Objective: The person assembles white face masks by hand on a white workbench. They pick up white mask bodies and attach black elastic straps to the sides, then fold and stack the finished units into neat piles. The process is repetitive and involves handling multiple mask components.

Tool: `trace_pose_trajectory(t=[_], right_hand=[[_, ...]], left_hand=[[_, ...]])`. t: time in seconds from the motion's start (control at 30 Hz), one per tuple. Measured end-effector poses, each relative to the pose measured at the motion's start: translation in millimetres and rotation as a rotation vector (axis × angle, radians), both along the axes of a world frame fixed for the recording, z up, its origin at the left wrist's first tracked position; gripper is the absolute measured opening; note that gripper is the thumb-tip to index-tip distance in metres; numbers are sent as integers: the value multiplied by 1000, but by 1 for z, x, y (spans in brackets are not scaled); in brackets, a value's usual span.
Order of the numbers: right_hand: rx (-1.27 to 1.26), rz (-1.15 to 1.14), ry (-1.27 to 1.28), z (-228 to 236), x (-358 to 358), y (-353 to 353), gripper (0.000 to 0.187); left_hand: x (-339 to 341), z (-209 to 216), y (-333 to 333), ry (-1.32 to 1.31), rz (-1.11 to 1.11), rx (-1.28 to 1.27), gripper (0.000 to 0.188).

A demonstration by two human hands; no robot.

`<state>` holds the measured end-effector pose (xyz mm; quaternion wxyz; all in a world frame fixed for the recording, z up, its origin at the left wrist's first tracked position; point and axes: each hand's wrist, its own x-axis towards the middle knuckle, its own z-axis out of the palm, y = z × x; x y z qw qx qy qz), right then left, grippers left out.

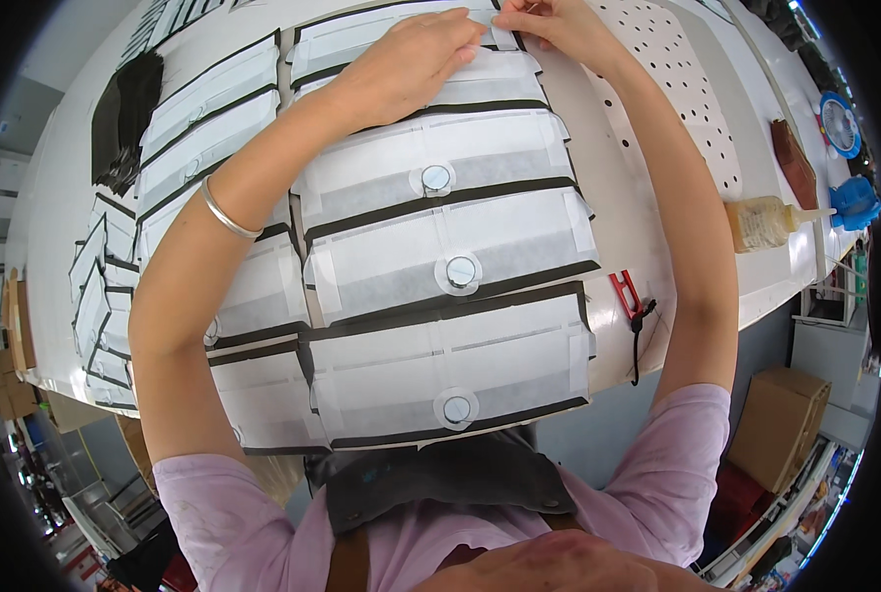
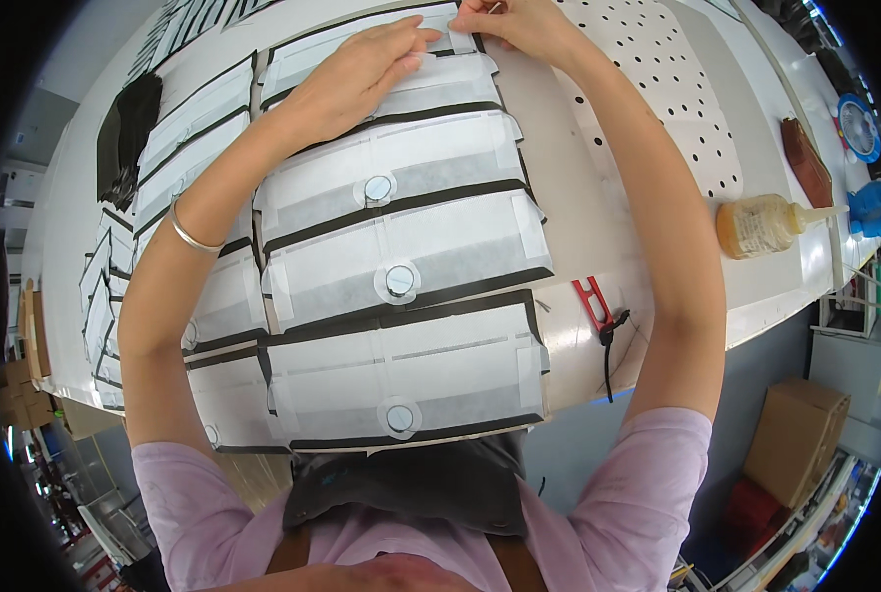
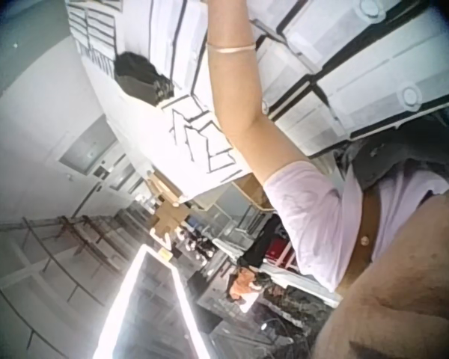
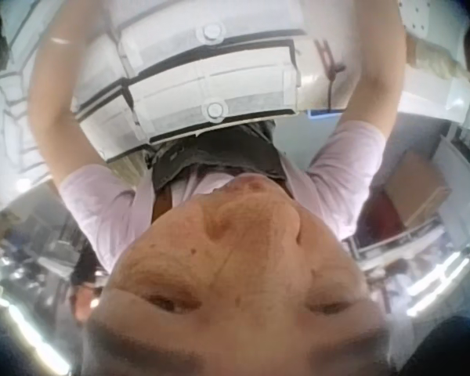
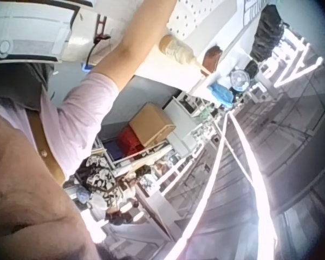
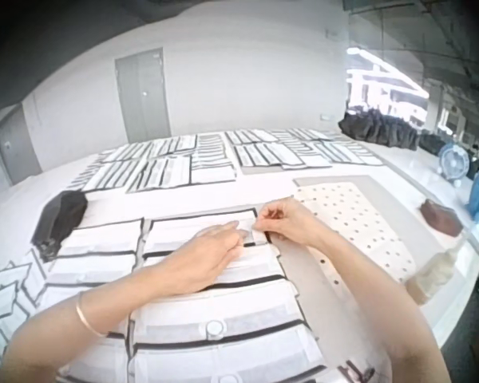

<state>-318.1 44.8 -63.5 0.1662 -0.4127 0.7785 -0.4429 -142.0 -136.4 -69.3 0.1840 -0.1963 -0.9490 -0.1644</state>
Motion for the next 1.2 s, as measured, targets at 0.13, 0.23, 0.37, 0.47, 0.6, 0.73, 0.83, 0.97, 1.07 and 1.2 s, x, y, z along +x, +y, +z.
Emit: trace_pose_trajectory(t=[0.13, 0.23, 0.37, 0.47, 0.6, 0.73, 0.83, 0.97, 1.07, 1.2], right_hand=[[-20, 4, -17, -6, -11, -5, 12], [-41, 6, -35, -6, -13, -9, 13], [-30, -8, -54, -5, -15, -12, 13], [-37, -11, -104, -7, -21, -9, 13], [-16, -42, -112, -6, -18, -13, 13], [-23, -31, -92, -11, -22, -14, 12], [-48, -18, -79, -18, -24, -16, 12], [-20, -69, -19, -18, -19, -15, 13], [-57, -65, 19, -19, -17, -14, 13], [-106, -124, 301, -8, -3, -1, 10]], left_hand=[[-5, 2, 4, -121, -32, -38, 46], [-6, -2, 4, -64, -53, -53, 47], [-8, -4, 3, -27, -59, -78, 47], [-11, 3, 8, -120, -55, -81, 47], [-13, 3, 9, -138, -54, -91, 46], [-13, 0, 12, -115, -29, -82, 44], [-15, 1, 12, -82, -28, -151, 42], [-20, -1, 10, 48, -53, -315, 38], [-19, -2, 8, 58, -23, -130, 31], [-27, 22, -3, -217, -111, -83, 31]])
